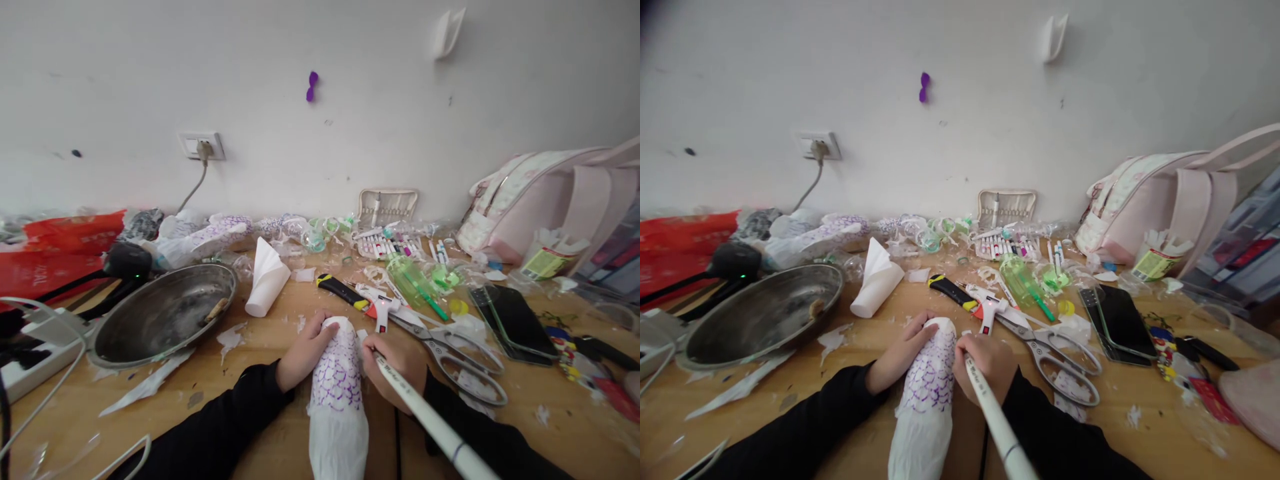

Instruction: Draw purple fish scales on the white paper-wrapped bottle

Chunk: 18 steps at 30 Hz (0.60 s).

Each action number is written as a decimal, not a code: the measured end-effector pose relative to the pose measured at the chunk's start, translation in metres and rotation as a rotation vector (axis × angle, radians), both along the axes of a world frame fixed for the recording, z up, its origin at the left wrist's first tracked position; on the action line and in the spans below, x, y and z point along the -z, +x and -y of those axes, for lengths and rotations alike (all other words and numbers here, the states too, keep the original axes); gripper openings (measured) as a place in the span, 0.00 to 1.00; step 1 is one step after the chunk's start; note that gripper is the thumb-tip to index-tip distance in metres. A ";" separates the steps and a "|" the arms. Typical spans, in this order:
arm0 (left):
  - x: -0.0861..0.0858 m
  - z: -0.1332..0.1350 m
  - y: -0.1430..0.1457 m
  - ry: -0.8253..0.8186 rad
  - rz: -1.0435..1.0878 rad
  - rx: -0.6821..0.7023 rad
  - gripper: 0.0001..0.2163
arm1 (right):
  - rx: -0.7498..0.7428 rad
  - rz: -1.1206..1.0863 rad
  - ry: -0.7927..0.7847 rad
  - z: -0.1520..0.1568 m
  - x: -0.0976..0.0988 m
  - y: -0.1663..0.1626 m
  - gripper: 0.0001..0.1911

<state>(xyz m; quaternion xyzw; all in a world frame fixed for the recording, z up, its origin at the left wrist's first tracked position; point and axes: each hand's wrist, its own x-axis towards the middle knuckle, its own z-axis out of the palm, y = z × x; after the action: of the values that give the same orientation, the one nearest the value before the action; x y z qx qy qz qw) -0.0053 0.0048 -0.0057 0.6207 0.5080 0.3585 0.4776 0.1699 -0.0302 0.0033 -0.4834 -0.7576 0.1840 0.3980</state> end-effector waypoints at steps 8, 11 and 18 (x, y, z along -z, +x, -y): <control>-0.002 0.000 0.002 -0.022 0.039 -0.046 0.10 | -0.106 0.464 0.306 -0.001 -0.006 0.004 0.10; -0.003 0.000 0.001 -0.046 0.137 -0.077 0.09 | -0.092 0.491 0.285 -0.002 -0.006 0.009 0.08; -0.009 0.003 0.001 -0.128 0.309 -0.134 0.07 | -0.014 0.610 0.166 -0.008 0.011 0.010 0.12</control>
<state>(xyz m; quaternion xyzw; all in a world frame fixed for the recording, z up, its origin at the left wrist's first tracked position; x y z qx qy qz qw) -0.0042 0.0013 0.0038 0.4914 0.4907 0.4476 0.5634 0.1800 -0.0224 -0.0081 -0.4770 -0.8578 -0.0293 0.1893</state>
